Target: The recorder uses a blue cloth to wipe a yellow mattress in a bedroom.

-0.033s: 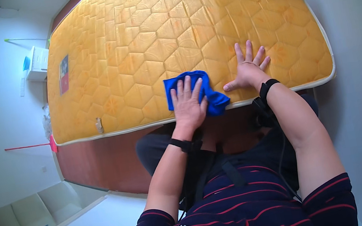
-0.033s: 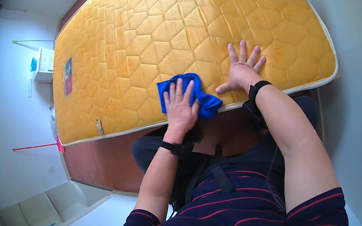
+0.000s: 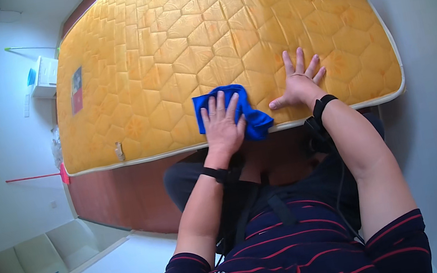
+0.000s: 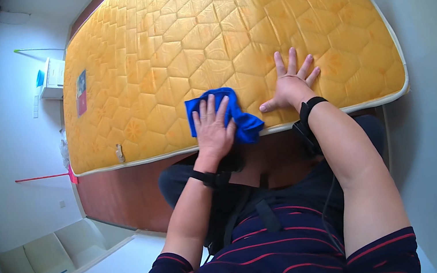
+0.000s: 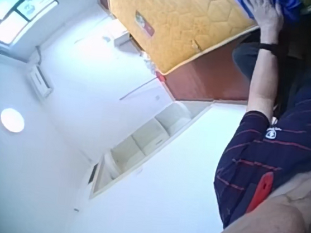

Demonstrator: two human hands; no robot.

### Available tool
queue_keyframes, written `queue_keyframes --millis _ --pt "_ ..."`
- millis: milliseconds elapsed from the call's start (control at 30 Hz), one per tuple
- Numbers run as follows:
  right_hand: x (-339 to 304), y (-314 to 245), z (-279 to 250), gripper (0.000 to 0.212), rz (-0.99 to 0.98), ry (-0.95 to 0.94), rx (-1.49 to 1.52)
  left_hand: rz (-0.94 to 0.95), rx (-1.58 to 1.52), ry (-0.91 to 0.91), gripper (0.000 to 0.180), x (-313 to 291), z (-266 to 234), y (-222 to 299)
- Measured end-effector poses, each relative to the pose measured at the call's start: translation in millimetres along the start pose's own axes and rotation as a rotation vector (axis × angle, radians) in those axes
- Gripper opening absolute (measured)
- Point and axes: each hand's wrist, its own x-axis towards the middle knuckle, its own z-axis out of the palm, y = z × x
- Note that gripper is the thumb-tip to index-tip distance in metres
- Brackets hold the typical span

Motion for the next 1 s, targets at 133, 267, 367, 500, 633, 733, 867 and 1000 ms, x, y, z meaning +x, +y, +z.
queue_keyframes --millis 133,267,367,500,633,733,867,1000 --pt "-0.8 -5.5 -3.3 0.169 -0.006 -0.013 -0.003 -0.112 0.042 0.043 0.072 22.4 0.5 -29.6" --pt "2.9 -1.9 -1.3 0.169 0.008 -0.029 0.003 -0.153 0.066 0.018 0.074 72.3 14.1 -36.3" --pt "5.7 -1.0 -2.0 0.169 -0.009 -0.029 0.000 -0.212 0.045 -0.043 0.076 121.0 20.2 -33.9" --pt "8.2 -2.1 -7.1 0.171 0.001 -0.079 -0.005 -0.276 0.038 -0.081 0.081 181.2 25.4 -22.0" --pt "9.7 -8.5 -12.7 0.172 0.023 -0.135 -0.022 -0.255 0.041 -0.118 0.085 212.3 23.9 -17.4" --pt "7.8 -9.8 -15.6 0.171 0.034 -0.149 -0.032 -0.229 0.042 -0.125 0.082 214.0 21.9 -19.7" --pt "3.1 -11.8 -14.7 0.170 0.032 -0.141 -0.024 -0.125 0.013 -0.081 0.077 180.8 24.9 -18.5" --pt "0.4 -8.0 -11.4 0.170 0.014 -0.084 -0.010 -0.069 -0.008 -0.074 0.077 118.2 24.4 -8.3"
